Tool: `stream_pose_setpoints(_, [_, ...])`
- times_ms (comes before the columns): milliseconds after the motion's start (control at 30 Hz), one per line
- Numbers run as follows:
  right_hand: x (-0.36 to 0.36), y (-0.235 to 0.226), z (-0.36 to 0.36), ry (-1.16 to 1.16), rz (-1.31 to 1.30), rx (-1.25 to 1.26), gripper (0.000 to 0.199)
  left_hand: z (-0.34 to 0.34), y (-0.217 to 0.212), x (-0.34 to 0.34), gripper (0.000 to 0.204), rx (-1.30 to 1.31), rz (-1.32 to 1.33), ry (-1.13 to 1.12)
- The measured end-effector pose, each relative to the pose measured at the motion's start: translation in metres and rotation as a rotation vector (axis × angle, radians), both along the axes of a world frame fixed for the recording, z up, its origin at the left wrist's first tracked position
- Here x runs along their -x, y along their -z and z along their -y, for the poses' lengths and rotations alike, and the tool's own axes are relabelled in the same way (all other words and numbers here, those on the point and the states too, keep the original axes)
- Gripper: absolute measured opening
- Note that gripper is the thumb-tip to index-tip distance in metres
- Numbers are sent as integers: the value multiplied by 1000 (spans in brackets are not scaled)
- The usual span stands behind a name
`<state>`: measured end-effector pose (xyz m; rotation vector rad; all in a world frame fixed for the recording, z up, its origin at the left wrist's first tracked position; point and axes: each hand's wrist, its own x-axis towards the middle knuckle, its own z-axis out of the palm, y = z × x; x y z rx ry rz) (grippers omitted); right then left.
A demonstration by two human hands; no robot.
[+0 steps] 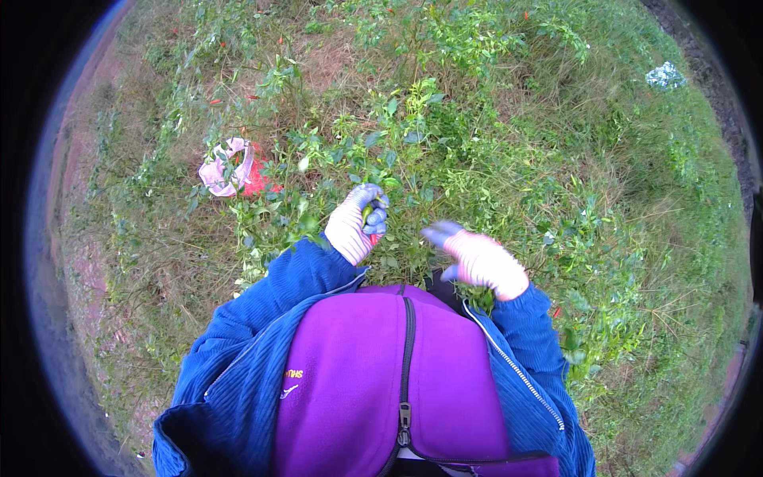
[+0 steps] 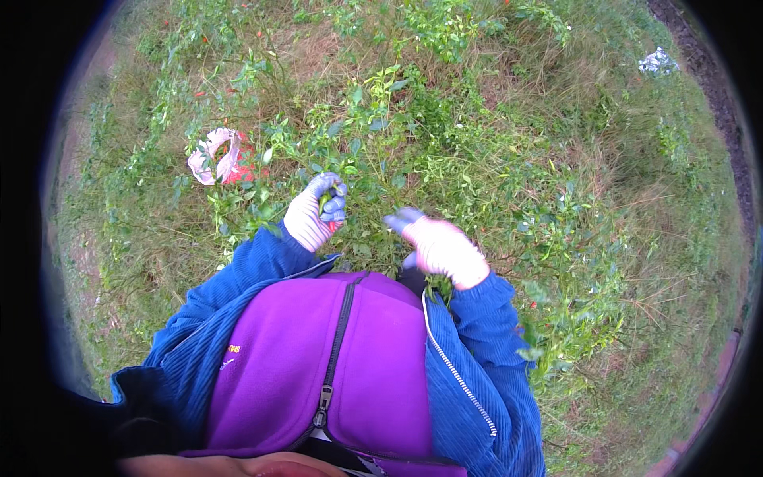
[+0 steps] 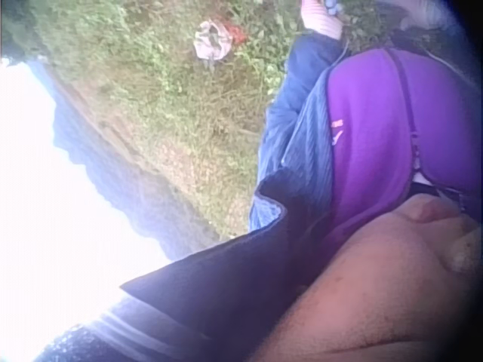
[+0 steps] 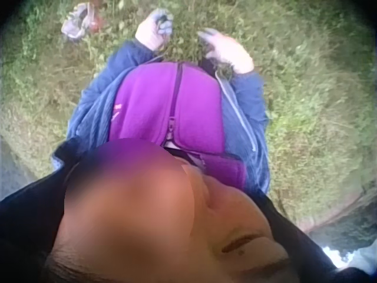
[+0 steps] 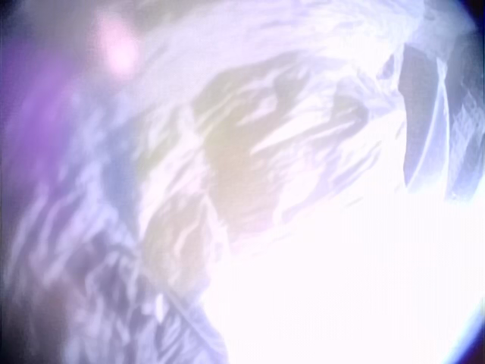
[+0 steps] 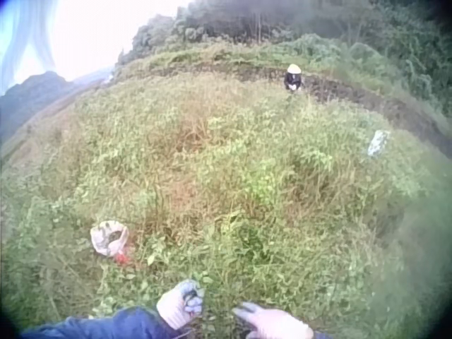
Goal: The person picks red and green peppers from low plants in a garden. They use both hands to pluck the peppers and place them into a red plastic bag on the ground. The person moves between plants to continue harvesting.
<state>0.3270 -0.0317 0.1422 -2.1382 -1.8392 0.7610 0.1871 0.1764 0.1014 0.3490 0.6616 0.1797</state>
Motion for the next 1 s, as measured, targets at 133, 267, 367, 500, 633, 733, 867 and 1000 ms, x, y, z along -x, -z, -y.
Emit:
stream_pose_setpoints(133, [-70,10,-22,418,-7,56,56,-12,3,11,17,97,-3,10])
stream_pose_setpoints(267, [-89,42,-83,616,-474,-193,53,-17,6,23,19,220,-23,19])
stream_pose_setpoints(367, [-60,67,-118,461,-487,89,64,-24,8,36,18,282,20,13])
stream_pose_setpoints(500, [45,98,-121,90,-529,-172,67,-48,-6,76,16,408,146,-117])
stream_pose_setpoints(633, [102,105,-119,-44,-281,-28,72,-59,-47,109,13,263,127,-261])
stream_pose_setpoints(733, [114,104,-127,-161,-216,77,62,-49,-69,98,15,119,155,-172])
stream_pose_setpoints(867, [127,113,-135,-429,-286,273,37,-28,-31,48,15,-212,119,55])
stream_pose_setpoints(1000, [104,124,-113,-249,-577,203,38,-30,48,46,20,74,-402,7])
